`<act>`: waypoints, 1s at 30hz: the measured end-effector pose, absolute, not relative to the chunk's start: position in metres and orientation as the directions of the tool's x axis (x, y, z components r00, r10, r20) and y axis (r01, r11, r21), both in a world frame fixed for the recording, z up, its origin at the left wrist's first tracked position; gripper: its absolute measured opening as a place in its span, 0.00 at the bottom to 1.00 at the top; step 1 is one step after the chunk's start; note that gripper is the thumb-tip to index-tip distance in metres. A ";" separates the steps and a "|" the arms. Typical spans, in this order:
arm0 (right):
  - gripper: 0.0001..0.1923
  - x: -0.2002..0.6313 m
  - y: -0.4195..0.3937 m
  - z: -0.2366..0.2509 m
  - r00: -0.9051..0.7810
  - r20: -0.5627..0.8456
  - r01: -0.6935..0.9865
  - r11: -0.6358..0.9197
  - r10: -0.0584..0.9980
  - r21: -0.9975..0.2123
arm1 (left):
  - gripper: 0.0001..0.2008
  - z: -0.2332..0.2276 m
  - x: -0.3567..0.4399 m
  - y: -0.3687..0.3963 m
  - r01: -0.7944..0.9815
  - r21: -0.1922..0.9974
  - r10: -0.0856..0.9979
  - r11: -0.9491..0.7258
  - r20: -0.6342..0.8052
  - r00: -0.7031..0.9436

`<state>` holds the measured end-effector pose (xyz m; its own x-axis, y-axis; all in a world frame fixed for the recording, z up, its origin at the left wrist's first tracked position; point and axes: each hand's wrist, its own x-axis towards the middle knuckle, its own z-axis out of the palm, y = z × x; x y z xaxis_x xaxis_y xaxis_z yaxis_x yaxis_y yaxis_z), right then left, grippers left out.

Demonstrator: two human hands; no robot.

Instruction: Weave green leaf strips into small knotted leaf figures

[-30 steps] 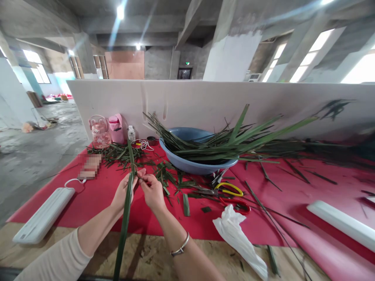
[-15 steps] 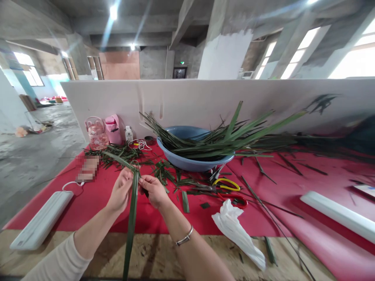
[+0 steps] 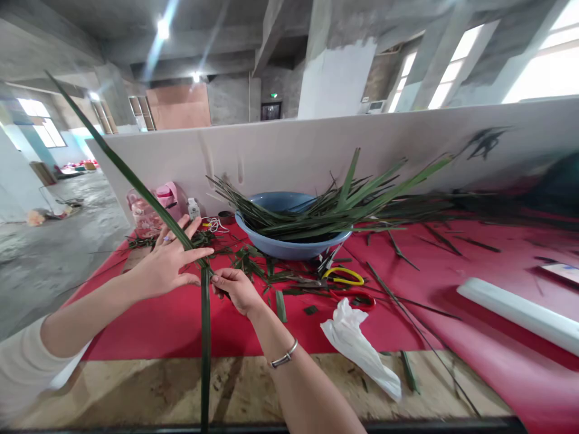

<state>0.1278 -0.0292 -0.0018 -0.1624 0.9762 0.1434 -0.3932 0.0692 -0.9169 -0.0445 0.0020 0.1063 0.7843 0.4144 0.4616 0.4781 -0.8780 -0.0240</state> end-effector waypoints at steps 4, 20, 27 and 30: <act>0.13 0.125 -0.028 -0.005 -0.185 0.137 -0.428 0.046 0.973 -0.903 | 0.16 0.103 -0.042 0.016 0.387 0.095 0.398 -0.917 0.233 0.887; 0.11 0.117 -0.037 0.004 -0.236 0.120 -0.406 0.014 0.964 -0.914 | 0.08 0.104 -0.045 0.010 0.387 0.278 0.433 -0.879 0.125 0.893; 0.13 0.116 -0.033 0.002 -0.098 0.098 -0.521 0.033 0.990 -0.853 | 0.19 0.068 -0.039 -0.002 0.361 0.505 0.609 -0.784 0.511 0.606; 0.13 0.119 -0.030 0.003 -0.027 0.054 -0.569 0.029 0.998 -0.822 | 0.20 0.038 -0.031 -0.022 0.254 0.680 0.724 -0.688 0.670 0.167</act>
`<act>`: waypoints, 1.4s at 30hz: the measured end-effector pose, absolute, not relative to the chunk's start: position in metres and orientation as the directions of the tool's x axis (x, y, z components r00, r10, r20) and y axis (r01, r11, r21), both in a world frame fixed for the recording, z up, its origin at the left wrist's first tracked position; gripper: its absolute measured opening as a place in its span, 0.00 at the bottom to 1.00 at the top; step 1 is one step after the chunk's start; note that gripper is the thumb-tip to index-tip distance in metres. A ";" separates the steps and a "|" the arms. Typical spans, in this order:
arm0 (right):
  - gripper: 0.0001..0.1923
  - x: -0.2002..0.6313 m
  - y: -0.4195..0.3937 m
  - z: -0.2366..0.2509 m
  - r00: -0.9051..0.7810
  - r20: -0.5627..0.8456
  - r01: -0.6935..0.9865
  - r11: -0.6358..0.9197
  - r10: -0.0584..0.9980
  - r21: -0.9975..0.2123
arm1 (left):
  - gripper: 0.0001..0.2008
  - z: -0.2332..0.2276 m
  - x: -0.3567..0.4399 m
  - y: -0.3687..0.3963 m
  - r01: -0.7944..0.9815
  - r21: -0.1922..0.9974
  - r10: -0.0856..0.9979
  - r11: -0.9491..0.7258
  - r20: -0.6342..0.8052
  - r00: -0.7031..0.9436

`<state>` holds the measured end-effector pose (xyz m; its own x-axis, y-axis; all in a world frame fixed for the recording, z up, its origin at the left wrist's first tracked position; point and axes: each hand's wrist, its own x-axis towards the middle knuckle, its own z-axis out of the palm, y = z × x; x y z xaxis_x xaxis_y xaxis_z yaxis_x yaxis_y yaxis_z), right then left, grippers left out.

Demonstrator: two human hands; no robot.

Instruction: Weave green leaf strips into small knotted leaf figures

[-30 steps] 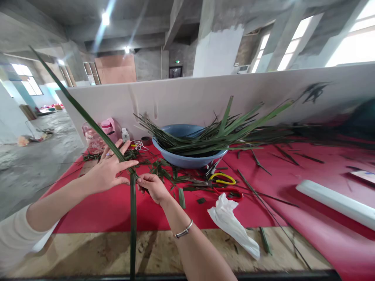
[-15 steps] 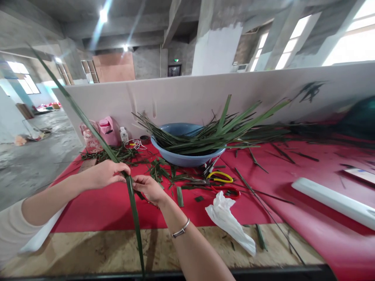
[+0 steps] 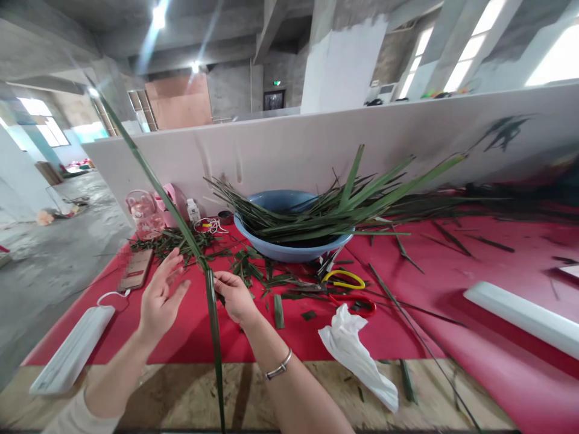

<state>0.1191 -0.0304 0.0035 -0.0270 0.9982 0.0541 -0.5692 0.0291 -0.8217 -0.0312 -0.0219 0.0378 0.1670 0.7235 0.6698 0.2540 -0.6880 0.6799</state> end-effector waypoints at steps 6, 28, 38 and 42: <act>0.12 0.117 -0.030 0.005 0.043 0.017 -0.531 0.037 0.999 -0.847 | 0.10 0.024 -0.015 -0.037 0.248 0.878 0.897 -0.409 0.437 -0.069; 0.10 0.132 -0.035 0.003 0.013 0.177 -0.438 0.165 0.984 -0.884 | 0.13 0.048 0.010 0.011 -0.210 0.937 0.951 0.280 -0.241 0.193; 0.06 0.120 -0.072 0.057 0.011 0.545 0.040 0.544 0.838 -0.838 | 0.16 0.049 0.013 -0.036 -0.370 0.841 0.905 0.395 -0.287 0.313; 0.06 0.110 -0.078 0.054 0.149 0.507 0.085 0.500 0.849 -0.862 | 0.14 0.040 0.003 -0.055 -0.417 0.837 0.924 0.355 -0.244 0.295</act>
